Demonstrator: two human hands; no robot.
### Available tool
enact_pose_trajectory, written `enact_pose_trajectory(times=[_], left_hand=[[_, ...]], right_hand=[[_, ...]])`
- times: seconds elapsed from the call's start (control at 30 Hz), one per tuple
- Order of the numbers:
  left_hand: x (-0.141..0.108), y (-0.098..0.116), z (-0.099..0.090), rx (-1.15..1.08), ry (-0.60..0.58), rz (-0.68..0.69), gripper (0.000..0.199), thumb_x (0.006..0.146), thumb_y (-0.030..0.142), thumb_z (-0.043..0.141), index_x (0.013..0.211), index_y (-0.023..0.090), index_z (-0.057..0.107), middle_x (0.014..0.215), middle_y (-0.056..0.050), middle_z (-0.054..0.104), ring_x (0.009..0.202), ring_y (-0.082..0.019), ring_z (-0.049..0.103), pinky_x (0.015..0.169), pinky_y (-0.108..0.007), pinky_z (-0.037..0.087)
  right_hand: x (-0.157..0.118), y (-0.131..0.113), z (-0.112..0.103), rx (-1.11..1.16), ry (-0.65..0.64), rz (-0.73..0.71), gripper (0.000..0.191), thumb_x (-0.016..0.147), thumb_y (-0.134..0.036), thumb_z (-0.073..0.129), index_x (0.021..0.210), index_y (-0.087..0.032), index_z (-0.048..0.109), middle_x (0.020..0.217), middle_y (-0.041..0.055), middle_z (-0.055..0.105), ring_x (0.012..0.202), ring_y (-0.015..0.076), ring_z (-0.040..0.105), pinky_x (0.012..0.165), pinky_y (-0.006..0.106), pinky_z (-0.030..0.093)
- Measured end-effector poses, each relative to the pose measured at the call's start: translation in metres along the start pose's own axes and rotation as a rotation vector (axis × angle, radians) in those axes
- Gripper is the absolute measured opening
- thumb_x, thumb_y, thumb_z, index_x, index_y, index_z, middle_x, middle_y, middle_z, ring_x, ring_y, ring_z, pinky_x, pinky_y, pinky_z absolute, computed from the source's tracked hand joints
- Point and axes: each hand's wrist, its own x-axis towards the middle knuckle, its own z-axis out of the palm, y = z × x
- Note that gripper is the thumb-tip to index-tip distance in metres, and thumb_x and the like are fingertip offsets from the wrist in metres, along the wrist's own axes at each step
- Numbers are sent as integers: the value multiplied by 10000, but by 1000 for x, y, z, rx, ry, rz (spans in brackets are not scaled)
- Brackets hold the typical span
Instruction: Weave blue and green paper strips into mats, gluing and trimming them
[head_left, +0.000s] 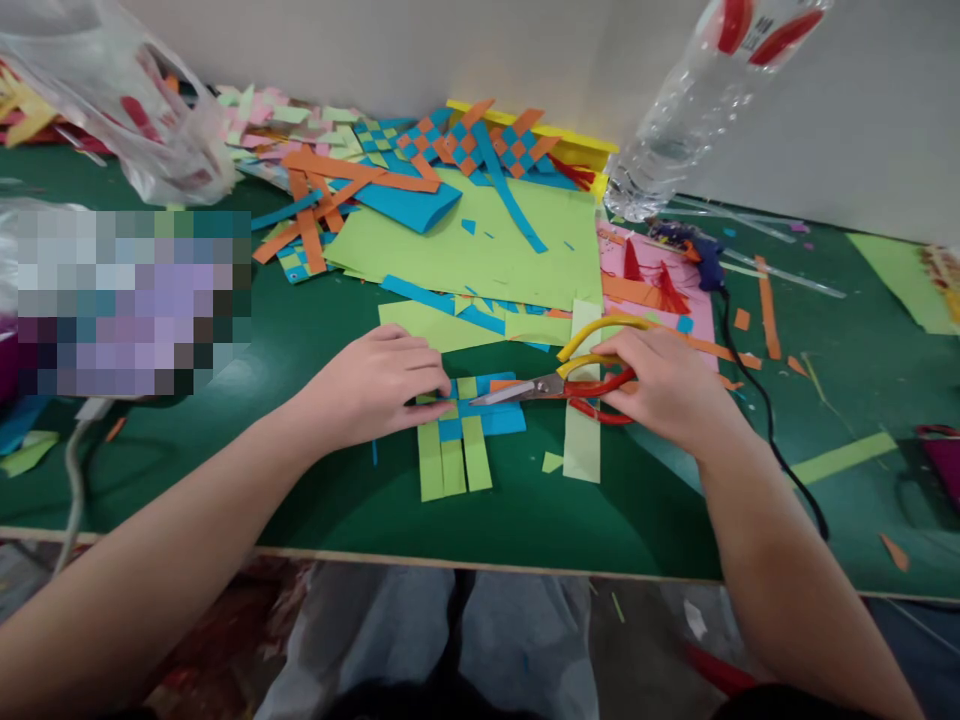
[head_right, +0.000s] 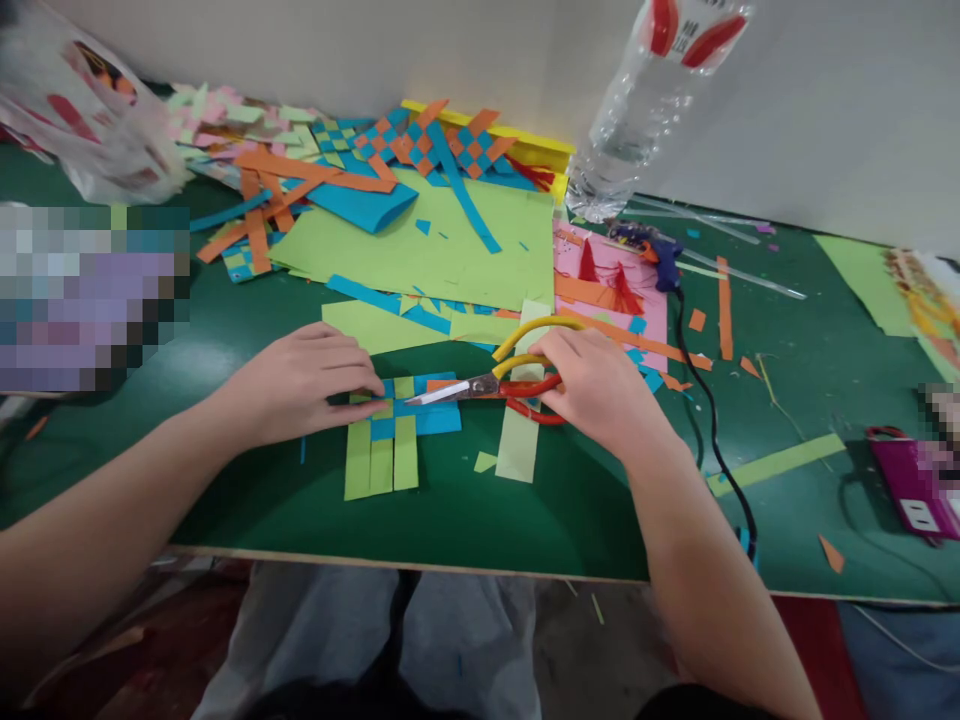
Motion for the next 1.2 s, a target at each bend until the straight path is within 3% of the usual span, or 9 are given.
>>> enact_pose_trajectory(times=[0.23, 0.53, 0.7, 0.83, 1.0, 1.2], left_hand=[[-1, 0, 0, -4, 19, 23, 208, 961, 311, 528, 830, 185, 629, 794, -10, 670, 767, -147, 613, 739, -308, 396], [-1, 0, 1, -9, -5, 18, 220, 969, 326, 512, 854, 189, 640, 821, -8, 690, 793, -147, 631, 773, -318, 422], [-2, -1, 0, -14, 51, -32, 206, 955, 362, 521, 898, 216, 655, 856, -5, 710, 791, -150, 640, 772, -307, 434], [-2, -2, 0, -30, 84, -56, 205, 935, 352, 542, 992, 206, 674, 940, -49, 715, 870, -188, 655, 784, -321, 446], [-1, 0, 1, -51, 11, -29, 284, 973, 284, 457, 1184, 199, 629, 1126, -94, 685, 1044, -238, 630, 865, -375, 443], [-1, 1, 2, -65, -71, -18, 306, 975, 339, 470, 1235, 245, 600, 1254, -87, 621, 1166, -250, 561, 956, -407, 415]], right_hand=[[-2, 7, -5, -23, -4, -29, 165, 826, -231, 574, 989, -213, 595, 997, 82, 674, 924, 279, 618, 789, 417, 475], [-4, 15, -12, 6, -17, 48, 221, 754, -191, 559, 969, -230, 594, 1049, 78, 681, 965, 293, 638, 782, 432, 497], [-4, 17, -12, 31, 169, 275, 390, 706, -234, 650, 1089, -256, 577, 1123, 66, 676, 992, 291, 644, 812, 433, 515], [0, 14, -12, 9, 285, 476, 394, 684, -281, 692, 1058, -242, 574, 1097, 96, 677, 1015, 321, 636, 852, 468, 506], [5, 16, -11, 49, 161, 738, 445, 658, -366, 744, 1043, -239, 561, 1105, 124, 664, 991, 335, 640, 821, 479, 510], [3, 19, -4, 105, 78, 716, 518, 679, -466, 726, 1099, -221, 548, 1121, 134, 651, 1043, 350, 629, 842, 497, 511]])
